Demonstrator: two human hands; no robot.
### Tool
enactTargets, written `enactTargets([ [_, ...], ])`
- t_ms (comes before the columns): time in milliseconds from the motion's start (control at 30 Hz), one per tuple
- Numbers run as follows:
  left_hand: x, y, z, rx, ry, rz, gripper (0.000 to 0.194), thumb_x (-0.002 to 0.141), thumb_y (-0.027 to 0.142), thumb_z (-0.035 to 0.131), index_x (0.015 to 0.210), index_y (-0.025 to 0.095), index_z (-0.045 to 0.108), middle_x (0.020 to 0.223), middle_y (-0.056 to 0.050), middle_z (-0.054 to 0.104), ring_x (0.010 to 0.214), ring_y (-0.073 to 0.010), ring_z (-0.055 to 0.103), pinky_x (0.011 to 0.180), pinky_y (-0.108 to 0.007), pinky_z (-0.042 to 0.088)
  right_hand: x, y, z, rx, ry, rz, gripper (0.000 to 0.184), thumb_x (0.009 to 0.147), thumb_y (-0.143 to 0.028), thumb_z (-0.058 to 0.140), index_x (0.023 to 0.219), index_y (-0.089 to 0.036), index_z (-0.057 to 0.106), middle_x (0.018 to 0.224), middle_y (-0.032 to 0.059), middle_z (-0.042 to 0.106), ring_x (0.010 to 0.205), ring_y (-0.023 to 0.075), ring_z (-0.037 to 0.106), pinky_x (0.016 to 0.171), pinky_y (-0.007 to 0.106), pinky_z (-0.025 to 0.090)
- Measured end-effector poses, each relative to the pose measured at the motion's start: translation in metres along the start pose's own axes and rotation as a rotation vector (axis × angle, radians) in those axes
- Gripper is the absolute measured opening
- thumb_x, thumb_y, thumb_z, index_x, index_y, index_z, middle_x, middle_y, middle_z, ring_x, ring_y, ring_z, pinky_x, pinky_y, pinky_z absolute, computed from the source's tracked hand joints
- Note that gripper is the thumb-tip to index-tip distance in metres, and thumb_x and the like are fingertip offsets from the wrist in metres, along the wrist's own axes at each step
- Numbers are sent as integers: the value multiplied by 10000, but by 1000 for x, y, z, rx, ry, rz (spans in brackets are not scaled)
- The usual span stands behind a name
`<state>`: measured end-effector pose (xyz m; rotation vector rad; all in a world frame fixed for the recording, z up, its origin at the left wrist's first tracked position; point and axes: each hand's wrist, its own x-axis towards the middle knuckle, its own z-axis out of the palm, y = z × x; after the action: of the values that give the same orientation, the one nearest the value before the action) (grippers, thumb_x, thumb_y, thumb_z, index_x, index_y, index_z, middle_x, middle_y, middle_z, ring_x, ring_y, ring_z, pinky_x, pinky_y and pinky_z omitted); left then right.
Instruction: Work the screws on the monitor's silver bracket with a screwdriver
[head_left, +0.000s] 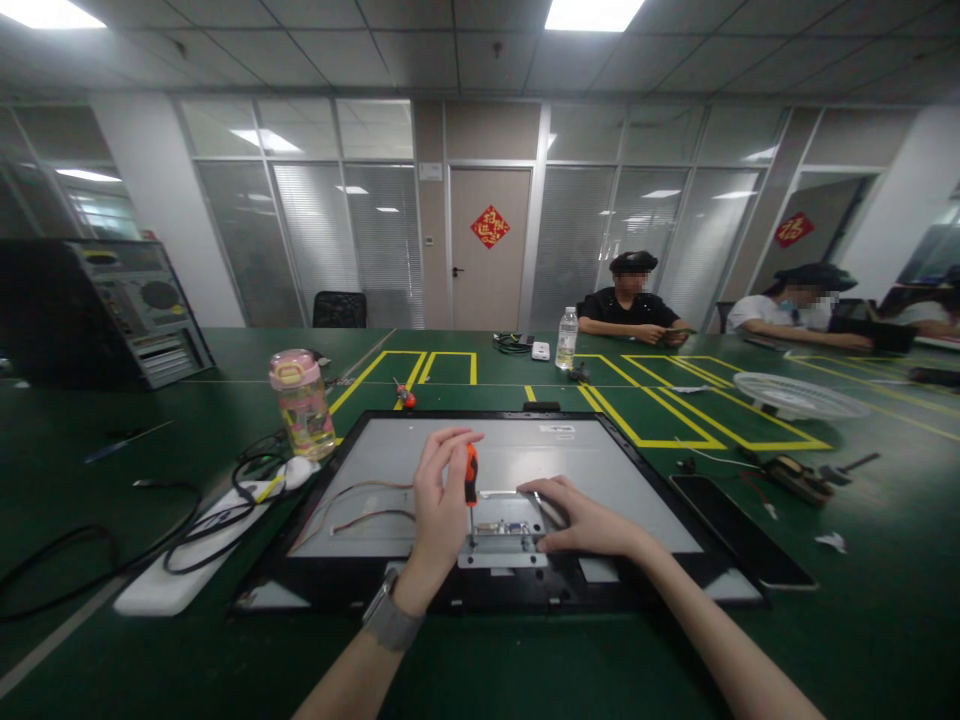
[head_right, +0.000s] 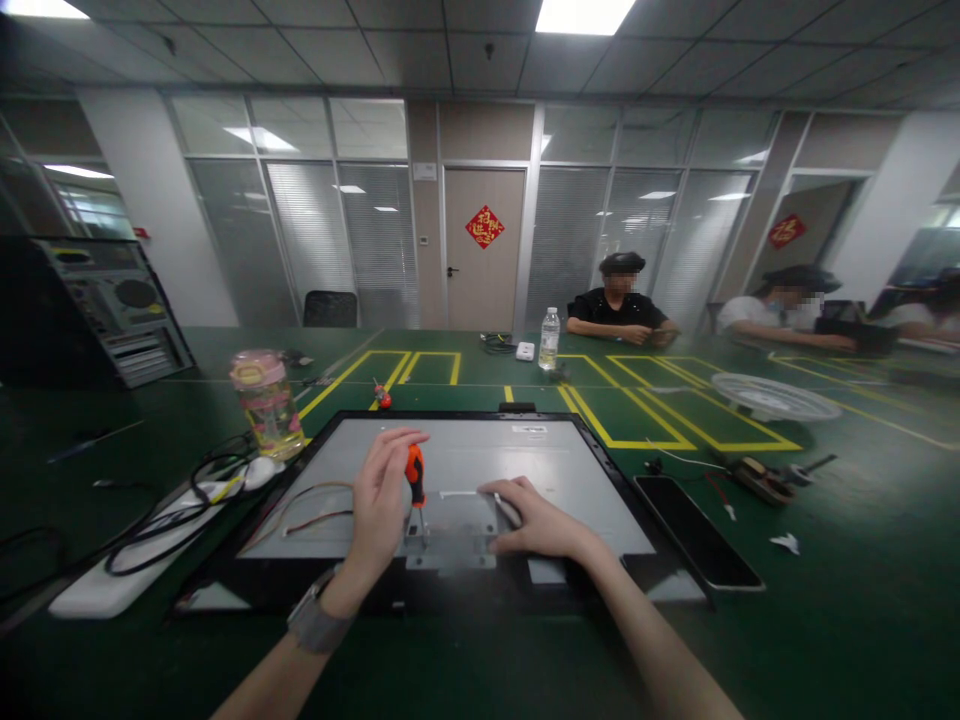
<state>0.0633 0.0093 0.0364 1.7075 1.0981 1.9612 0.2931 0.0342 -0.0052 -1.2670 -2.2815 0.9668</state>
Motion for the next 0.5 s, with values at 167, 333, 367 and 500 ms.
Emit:
enactTargets([
  [167, 1, -1, -1, 44, 16, 20, 158, 887, 294, 572, 856, 189, 685, 835, -30, 573, 822, -175, 569, 783, -282, 457, -1, -2, -1, 5, 4, 3, 754, 670, -339, 765, 1359, -264, 467, 1240, 65, 482, 1194, 272, 464, 1101, 408, 320],
  [333, 0, -2, -1, -34, -38, -11, 297, 964, 282, 409, 929, 185, 688, 947, -62, 619, 945, -189, 583, 861, -306, 449, 0, -2, 0, 7, 5, -1, 757, 669, -340, 766, 1360, -246, 471, 1249, 72, 483, 1196, 267, 463, 1107, 396, 315],
  [367, 0, -2, -1, -48, -64, -30, 303, 969, 278, 394, 966, 186, 683, 930, -59, 629, 925, -187, 590, 851, -309, 455, 0, -1, 0, 4, 6, -5, 757, 667, -340, 767, 1359, -248, 472, 1252, 71, 484, 1200, 267, 461, 1109, 398, 312],
  [500, -1, -2, 0, 40, -34, -15, 160, 879, 296, 580, 943, 203, 694, 834, -20, 560, 786, -168, 562, 771, -286, 464, 1, 0, 1, -8, 13, -15, 755, 667, -347, 763, 1358, -254, 474, 1246, 71, 498, 1206, 276, 457, 1110, 414, 309],
])
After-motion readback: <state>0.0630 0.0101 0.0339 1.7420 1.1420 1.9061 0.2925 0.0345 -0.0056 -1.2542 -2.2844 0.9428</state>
